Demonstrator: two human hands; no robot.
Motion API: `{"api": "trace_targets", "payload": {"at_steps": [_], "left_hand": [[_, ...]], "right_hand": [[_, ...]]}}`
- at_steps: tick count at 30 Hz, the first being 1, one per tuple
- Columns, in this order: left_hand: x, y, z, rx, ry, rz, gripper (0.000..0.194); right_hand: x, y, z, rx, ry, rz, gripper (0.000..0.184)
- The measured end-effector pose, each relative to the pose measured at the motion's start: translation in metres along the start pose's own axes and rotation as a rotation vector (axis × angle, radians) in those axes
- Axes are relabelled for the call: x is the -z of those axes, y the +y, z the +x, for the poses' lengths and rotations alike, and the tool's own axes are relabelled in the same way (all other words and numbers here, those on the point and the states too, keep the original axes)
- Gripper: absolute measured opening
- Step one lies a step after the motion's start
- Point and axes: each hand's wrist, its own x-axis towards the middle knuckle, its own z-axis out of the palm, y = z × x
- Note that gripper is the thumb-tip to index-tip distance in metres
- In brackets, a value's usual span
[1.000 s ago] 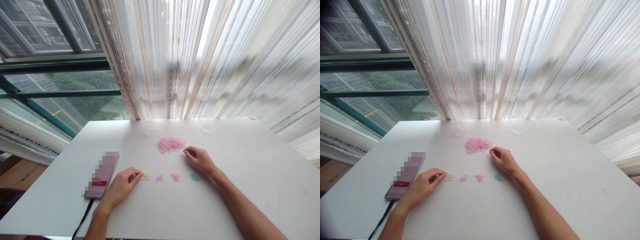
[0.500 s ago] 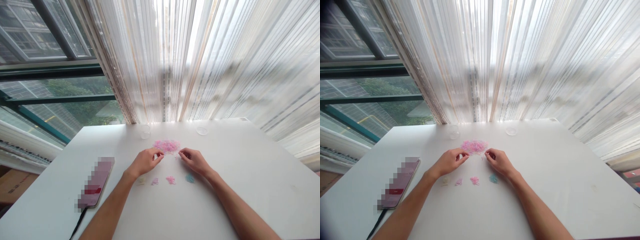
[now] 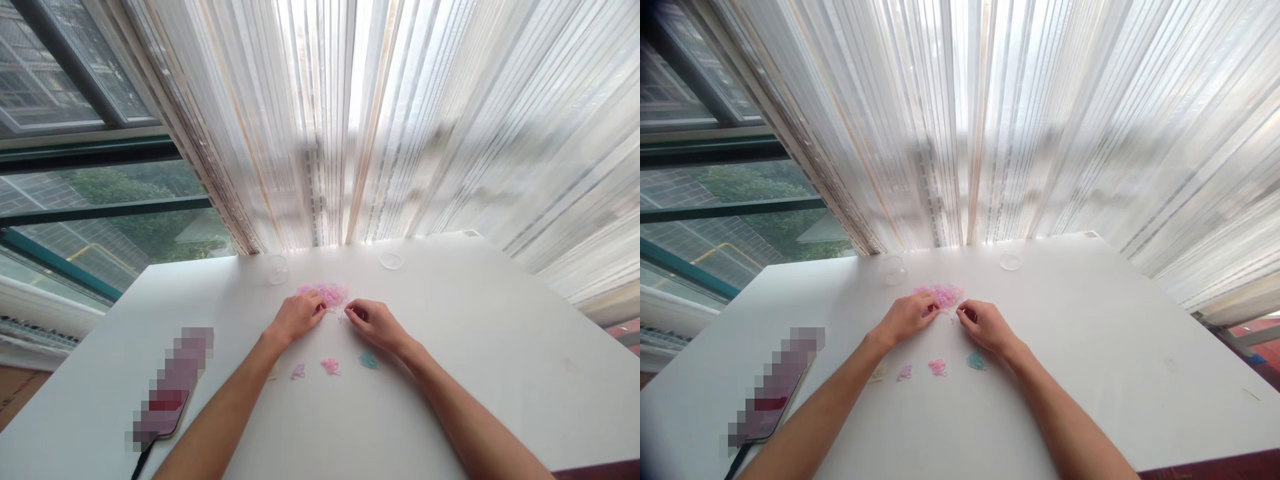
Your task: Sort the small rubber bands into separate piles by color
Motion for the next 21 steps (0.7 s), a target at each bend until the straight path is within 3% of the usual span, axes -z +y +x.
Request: {"api": "trace_targets", "payload": {"at_steps": [9, 15, 21], "left_hand": [[0.008, 0.013, -0.011, -0.074, 0.150, -0.111, 0.016], [0.013, 0.025, -0.020, -0.131, 0.136, -0.247, 0.014], [0.012, 0.022, -0.024, -0.170, 0.153, -0.265, 0.009]], "right_hand": [[-0.002, -0.006, -0.002, 0.064, 0.027, 0.124, 0.019], [-0.001, -0.018, -0.006, 0.113, -0.007, 0.192, 0.024], [0.000, -0.021, -0.007, 0.144, -0.023, 0.218, 0.025]]}}
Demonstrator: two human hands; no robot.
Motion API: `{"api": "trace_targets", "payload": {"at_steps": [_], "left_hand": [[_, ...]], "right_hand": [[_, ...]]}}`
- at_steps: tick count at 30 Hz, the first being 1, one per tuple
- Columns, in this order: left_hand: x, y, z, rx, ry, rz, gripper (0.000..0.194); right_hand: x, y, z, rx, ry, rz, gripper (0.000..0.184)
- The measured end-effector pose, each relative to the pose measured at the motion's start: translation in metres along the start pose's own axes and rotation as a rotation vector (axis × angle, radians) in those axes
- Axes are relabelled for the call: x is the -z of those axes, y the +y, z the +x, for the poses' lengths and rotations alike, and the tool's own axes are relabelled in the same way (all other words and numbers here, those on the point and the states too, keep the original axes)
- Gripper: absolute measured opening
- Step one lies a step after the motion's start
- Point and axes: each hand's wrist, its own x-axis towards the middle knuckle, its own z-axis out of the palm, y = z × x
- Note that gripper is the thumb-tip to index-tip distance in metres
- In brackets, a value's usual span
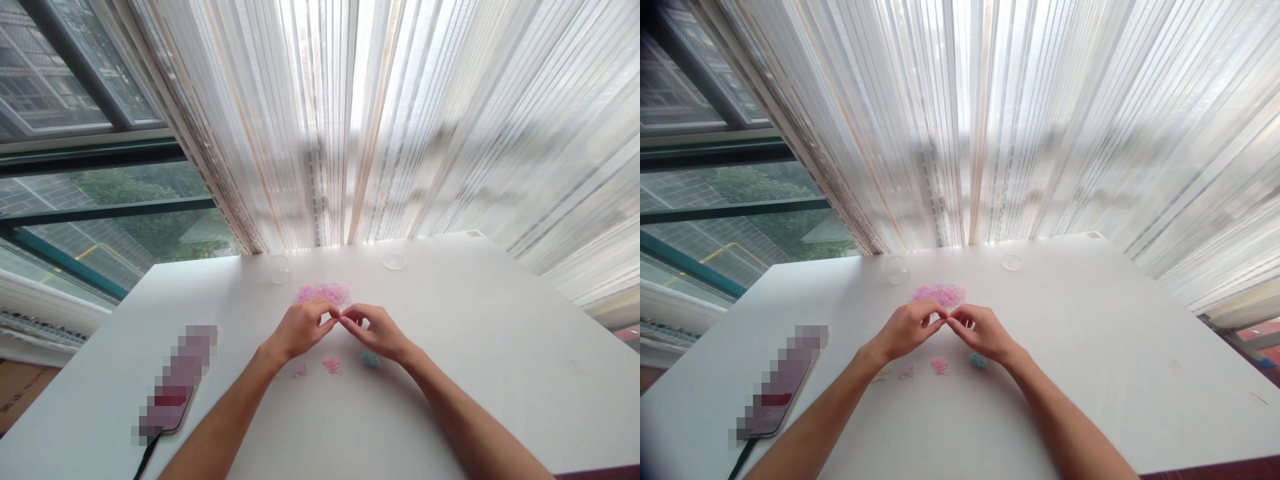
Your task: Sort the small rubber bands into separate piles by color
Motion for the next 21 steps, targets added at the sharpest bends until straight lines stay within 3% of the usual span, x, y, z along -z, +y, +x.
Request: {"api": "trace_targets", "payload": {"at_steps": [11, 21], "left_hand": [[-0.003, -0.008, -0.007, 0.123, 0.036, -0.206, 0.013], [-0.002, -0.009, -0.012, 0.117, 0.016, -0.257, 0.015]], "right_hand": [[0.000, -0.002, 0.000, -0.004, -0.008, -0.006, 0.020], [-0.001, 0.000, -0.002, -0.023, -0.025, -0.028, 0.020]]}}
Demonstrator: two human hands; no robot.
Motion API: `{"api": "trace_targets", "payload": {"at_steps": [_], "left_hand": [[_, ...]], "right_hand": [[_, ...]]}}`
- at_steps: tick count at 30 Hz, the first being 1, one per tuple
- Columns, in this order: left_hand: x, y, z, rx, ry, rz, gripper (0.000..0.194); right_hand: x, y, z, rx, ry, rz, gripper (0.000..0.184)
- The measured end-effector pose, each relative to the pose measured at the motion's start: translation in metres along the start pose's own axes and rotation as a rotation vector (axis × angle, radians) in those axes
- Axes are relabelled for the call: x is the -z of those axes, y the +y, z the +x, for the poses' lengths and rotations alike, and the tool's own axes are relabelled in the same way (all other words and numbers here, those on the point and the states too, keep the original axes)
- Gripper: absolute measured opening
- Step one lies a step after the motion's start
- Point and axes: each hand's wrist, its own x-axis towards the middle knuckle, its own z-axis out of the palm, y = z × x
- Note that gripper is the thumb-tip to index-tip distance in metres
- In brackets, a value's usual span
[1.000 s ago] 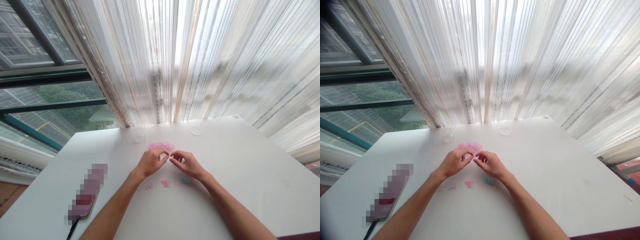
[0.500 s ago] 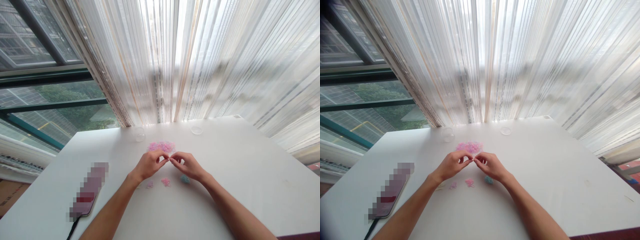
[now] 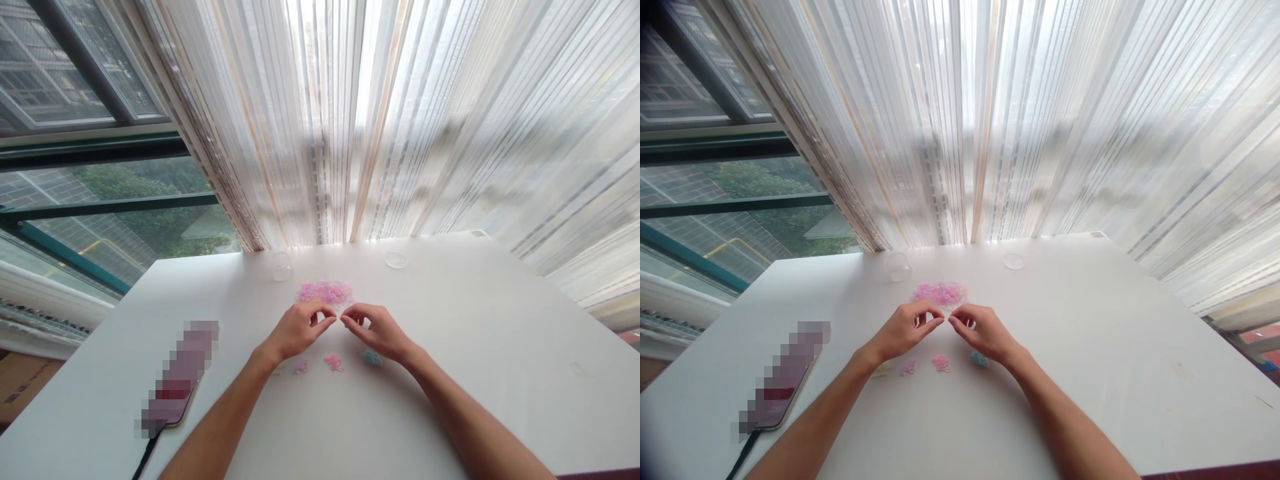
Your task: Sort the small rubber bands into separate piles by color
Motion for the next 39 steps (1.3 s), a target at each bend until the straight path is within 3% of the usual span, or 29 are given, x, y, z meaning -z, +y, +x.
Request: {"api": "trace_targets", "payload": {"at_steps": [20, 39], "left_hand": [[0.007, 0.001, -0.034, 0.067, 0.035, 0.029, 0.019], [0.031, -0.024, -0.123, 0.323, 0.275, 0.091, 0.028]], "right_hand": [[-0.003, -0.010, -0.003, 0.004, -0.088, -0.037, 0.021], [-0.002, -0.005, -0.002, -0.049, -0.037, -0.099, 0.024]]}}
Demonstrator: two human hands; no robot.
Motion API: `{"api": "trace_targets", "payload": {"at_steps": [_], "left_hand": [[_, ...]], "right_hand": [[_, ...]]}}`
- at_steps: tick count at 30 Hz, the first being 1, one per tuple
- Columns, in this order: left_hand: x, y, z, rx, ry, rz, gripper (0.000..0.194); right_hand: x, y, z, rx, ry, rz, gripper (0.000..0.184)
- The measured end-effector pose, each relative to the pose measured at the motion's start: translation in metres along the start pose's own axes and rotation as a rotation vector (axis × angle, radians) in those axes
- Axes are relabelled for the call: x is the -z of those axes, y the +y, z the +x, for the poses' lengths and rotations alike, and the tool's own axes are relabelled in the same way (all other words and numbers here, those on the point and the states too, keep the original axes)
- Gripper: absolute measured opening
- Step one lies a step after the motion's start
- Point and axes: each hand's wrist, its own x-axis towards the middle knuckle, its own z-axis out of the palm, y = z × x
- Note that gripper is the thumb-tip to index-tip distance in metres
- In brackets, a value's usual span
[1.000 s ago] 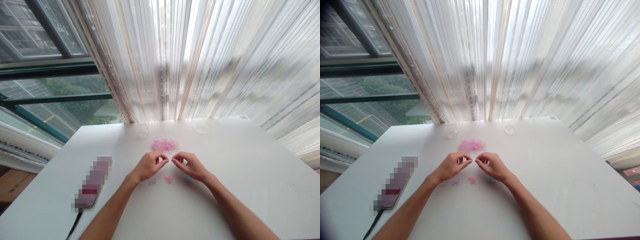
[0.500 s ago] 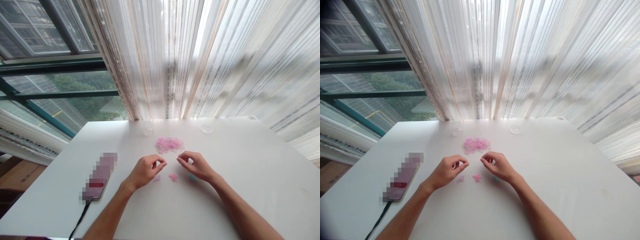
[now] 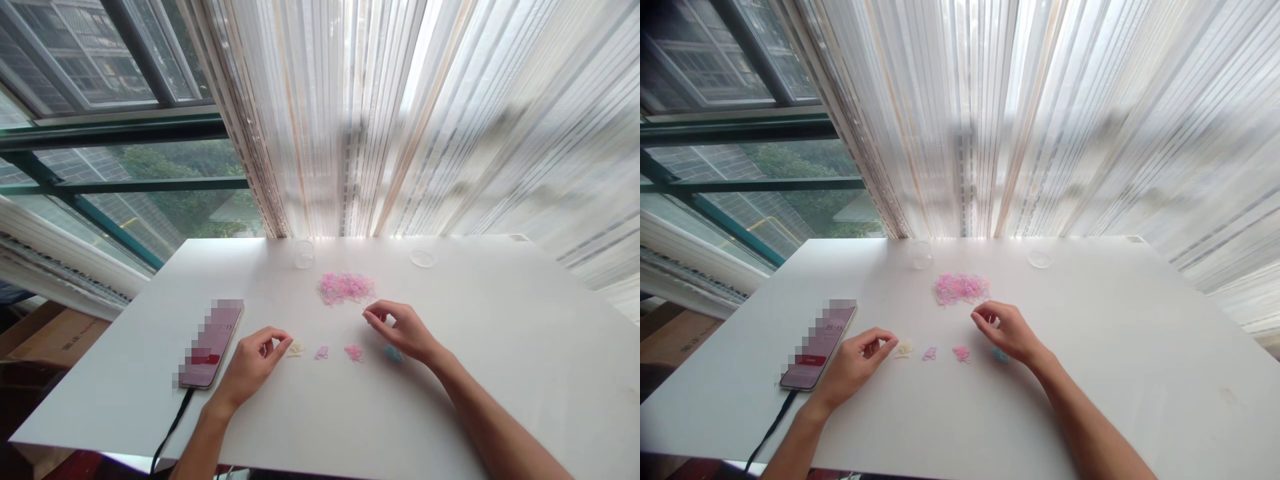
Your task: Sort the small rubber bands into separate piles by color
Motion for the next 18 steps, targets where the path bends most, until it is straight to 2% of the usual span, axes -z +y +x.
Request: {"api": "trace_targets", "payload": {"at_steps": [5, 9, 18], "left_hand": [[0.004, -0.015, -0.010, 0.038, 0.047, 0.064, 0.029], [0.007, -0.023, -0.014, 0.055, 0.038, 0.105, 0.029], [0.004, -0.008, -0.010, -0.020, -0.080, 0.184, 0.026]], "right_hand": [[0.000, 0.002, 0.000, -0.006, 0.008, -0.012, 0.024], [-0.001, 0.002, 0.000, -0.001, 0.001, -0.007, 0.025], [0.000, 0.002, 0.000, 0.006, 0.006, -0.012, 0.026]]}}
